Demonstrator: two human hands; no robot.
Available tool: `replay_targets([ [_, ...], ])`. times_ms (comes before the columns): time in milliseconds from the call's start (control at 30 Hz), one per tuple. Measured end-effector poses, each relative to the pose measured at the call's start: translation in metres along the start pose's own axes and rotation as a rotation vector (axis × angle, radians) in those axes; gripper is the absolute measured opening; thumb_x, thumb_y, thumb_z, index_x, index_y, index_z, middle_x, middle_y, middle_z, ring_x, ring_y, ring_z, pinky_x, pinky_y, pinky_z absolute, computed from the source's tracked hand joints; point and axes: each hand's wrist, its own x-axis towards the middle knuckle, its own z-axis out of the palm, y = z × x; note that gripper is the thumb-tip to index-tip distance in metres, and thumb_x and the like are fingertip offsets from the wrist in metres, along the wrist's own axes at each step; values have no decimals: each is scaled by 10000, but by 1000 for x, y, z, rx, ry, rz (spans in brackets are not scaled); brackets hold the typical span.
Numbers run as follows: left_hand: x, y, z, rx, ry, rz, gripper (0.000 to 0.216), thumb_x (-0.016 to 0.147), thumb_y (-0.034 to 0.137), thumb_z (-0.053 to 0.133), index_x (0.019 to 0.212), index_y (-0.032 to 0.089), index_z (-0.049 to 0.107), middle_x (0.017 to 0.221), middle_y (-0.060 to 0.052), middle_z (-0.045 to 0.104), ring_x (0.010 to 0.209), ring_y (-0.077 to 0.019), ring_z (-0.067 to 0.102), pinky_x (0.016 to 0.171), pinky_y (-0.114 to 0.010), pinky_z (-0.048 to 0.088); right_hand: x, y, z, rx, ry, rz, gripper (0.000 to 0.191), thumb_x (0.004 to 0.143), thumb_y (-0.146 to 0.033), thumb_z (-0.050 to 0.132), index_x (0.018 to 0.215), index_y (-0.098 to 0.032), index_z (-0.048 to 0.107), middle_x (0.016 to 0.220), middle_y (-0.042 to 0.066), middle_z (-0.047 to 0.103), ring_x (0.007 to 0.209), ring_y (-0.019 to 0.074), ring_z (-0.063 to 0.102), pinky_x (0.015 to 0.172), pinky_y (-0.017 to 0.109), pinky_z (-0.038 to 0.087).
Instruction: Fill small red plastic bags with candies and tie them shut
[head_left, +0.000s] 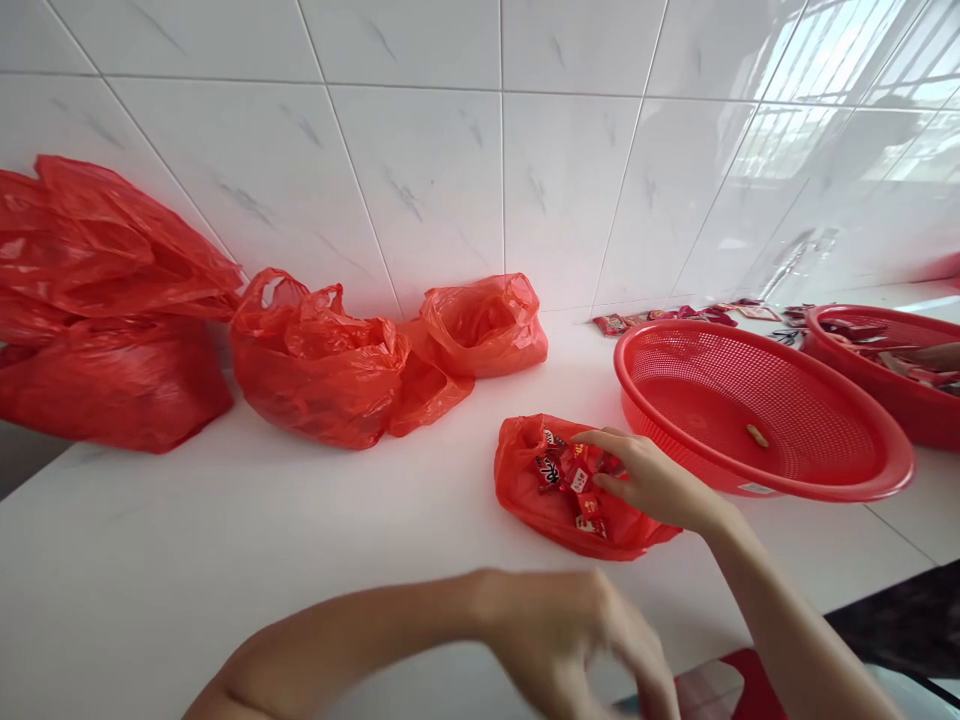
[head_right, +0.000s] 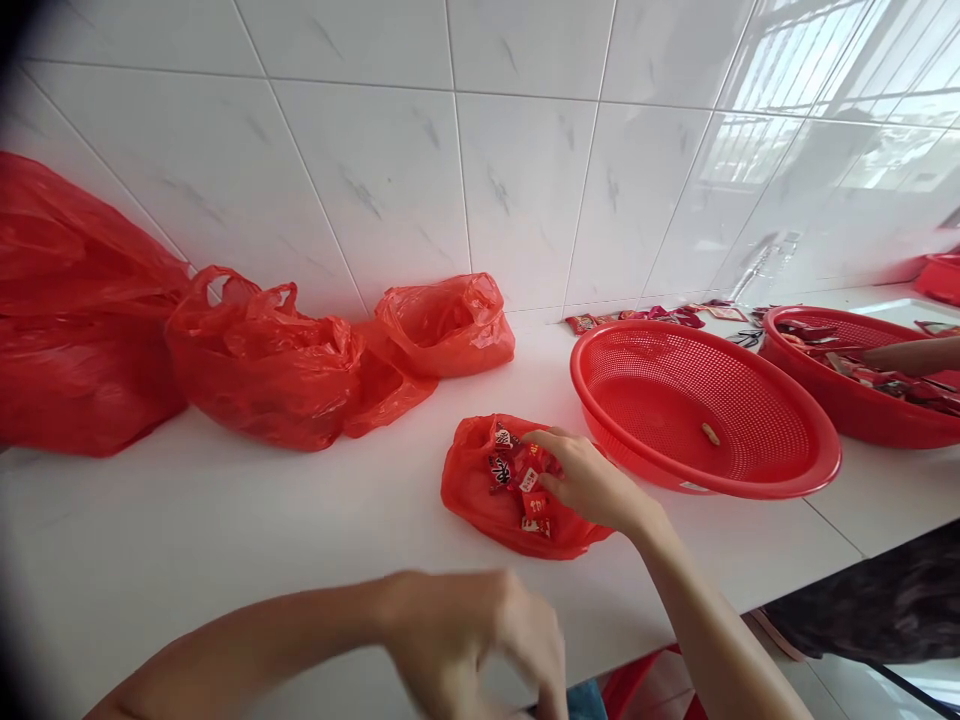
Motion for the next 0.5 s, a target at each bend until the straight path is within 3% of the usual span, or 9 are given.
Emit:
replay_targets([
  [67,0,10,-28,106,334,-144,141,881,203,575,915,172,708,940,-36,741,898,-166,694,862,-255,546,-3,3,5,16,31,26,493,870,-129,509,1344,-234,597,1312,117,641,1126,286,641,919,407,524],
  [133,-2,4,-50,287,626,-289,176,902,160,536,954,164,705,943,-41,743,896,-166,692,852,-275,555,-6,5,11,28,56,40,476,860,-109,489,1300,-237,621,1281,107,662,1155,291,634,929,411,520],
  [200,-4,-12,-66,513,785,-375,236,923,121,483,1004,166,700,981,-57,742,970,-185,685,916,-325,553,-8,5,17,20,74,46,470,860,-102,472,1280,-245,629,1254,100,677,1146,289,639,917,410,521],
  [333,-13,-43,-83,809,756,-526,396,901,62,448,1231,174,636,1246,-97,691,1217,-240,614,1077,-431,490,-7,5,28,-29,75,105,518,842,-78,473,1306,-265,606,1294,100,656,1174,291,627,901,396,515],
  [500,-20,-51,-88,849,700,-645,472,848,53,494,1297,162,593,1326,-118,652,1291,-270,570,1117,-439,454,1,11,33,-17,63,92,497,824,-67,474,1260,-260,616,1232,87,679,1109,266,650,859,354,502],
])
